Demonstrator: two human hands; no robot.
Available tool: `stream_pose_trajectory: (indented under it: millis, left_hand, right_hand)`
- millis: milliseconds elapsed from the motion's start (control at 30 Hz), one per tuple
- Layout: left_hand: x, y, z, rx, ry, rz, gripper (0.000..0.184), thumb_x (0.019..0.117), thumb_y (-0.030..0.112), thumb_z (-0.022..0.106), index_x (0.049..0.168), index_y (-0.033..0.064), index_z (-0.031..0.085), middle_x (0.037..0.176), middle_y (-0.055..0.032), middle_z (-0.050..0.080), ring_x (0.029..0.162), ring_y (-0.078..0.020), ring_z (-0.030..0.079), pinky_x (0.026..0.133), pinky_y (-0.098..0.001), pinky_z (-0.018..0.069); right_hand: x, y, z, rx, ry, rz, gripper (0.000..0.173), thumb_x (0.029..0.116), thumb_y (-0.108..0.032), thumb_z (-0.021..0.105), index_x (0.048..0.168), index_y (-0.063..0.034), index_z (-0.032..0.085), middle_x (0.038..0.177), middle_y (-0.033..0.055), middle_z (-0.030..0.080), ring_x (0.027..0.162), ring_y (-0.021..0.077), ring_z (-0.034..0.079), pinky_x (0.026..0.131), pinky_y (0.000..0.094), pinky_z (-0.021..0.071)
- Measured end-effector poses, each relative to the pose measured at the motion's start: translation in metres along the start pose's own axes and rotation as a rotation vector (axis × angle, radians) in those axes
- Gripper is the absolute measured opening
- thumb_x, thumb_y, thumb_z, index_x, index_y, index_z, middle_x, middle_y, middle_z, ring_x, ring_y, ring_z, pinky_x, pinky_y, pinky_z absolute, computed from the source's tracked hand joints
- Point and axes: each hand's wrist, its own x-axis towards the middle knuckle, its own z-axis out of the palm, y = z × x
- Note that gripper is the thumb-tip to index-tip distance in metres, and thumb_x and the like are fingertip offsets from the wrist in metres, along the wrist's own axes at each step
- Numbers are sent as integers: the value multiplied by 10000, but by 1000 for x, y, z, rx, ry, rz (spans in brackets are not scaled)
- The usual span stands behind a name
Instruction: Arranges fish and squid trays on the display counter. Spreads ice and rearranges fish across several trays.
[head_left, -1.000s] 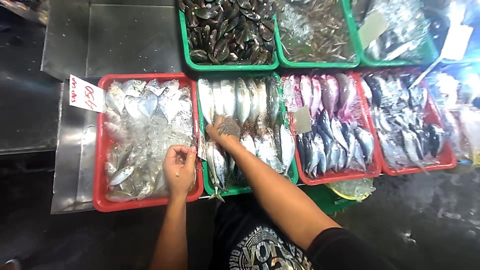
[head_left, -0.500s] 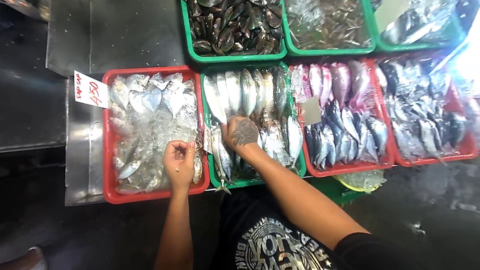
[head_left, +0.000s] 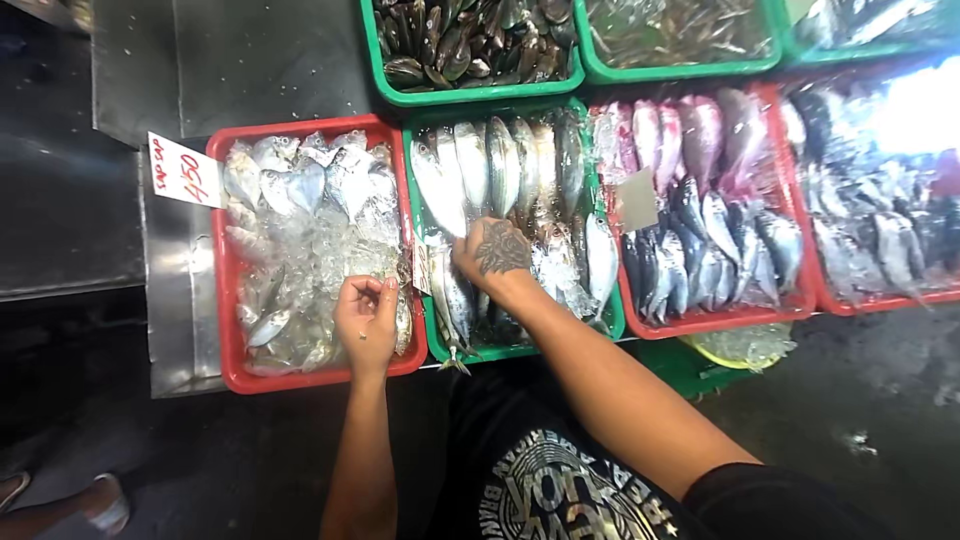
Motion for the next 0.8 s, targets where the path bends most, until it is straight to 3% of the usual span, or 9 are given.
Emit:
stream_pose_trajectory:
  millis: [167,300,367,467,533,633,700,800]
  left_hand:
    - [1,-1,4,8,-11,-5,116,908,10,683,922,76,590,754,-1,632,618,-106,620,600,-261,571]
    - [-2,2,6,18,-17,-4,111,909,12,684,923,71,591,756,-12,630,621,-120,626,604,-270,580]
    - [-3,4,5,15,-14,5,112,903,12,683,926,72,591,765,-13,628,630,-123,626,612,-276,583]
    - [-8,5,0,21,-15,15,111,909,13,681,933,62,584,764,-20,634,632,-125,626,605,-277,577]
    - [-15,6,-4,52,-21,-13,106,911,14,684,933,51,587,769,-24,642,627,-124,632,597,-273,582]
    - [-38,10,-13,124,-75,-110,84,914,32,696,945,23,619,781,-37,650,612,-132,631,555,-272,572]
    - [-60,13,-18,238,-164,-250,109,925,103,708,980,30,649,788,-31,678,607,-134,654,536,-287,583]
    - [-93,18,-16,427,-309,-548,280,925,240,734,1121,55,659,917,-34,740,718,-147,736,651,-347,658]
  right_hand:
    - [-13,-10,16,31,138,-99,350,1005,-307,535,927,0,684,956,231,708,906,403,712,677,588,546]
    - [-2,-32,22,65,155,-131,276,1005,-258,535,924,-42,687,923,197,714,884,381,712,652,567,541]
    - [13,-35,26,61,161,-115,263,1000,-238,531,960,-46,706,960,197,724,929,379,711,694,581,538]
    - [28,-33,13,6,40,-77,349,1038,-328,486,1080,-58,703,1111,184,716,1075,353,692,820,569,550]
    - [29,-25,10,1,41,-111,426,1048,-427,504,1061,-54,708,1099,190,717,1066,364,695,812,570,555]
    - [16,8,10,35,151,-219,475,1042,-496,496,1019,-75,715,1036,166,721,1000,355,707,767,574,560]
    - [-1,52,13,70,285,-279,434,1023,-486,527,975,-105,729,951,123,722,897,321,718,705,558,569]
    - [-20,138,22,99,398,-340,322,964,-393,639,1061,-97,723,953,109,693,877,293,697,733,525,584]
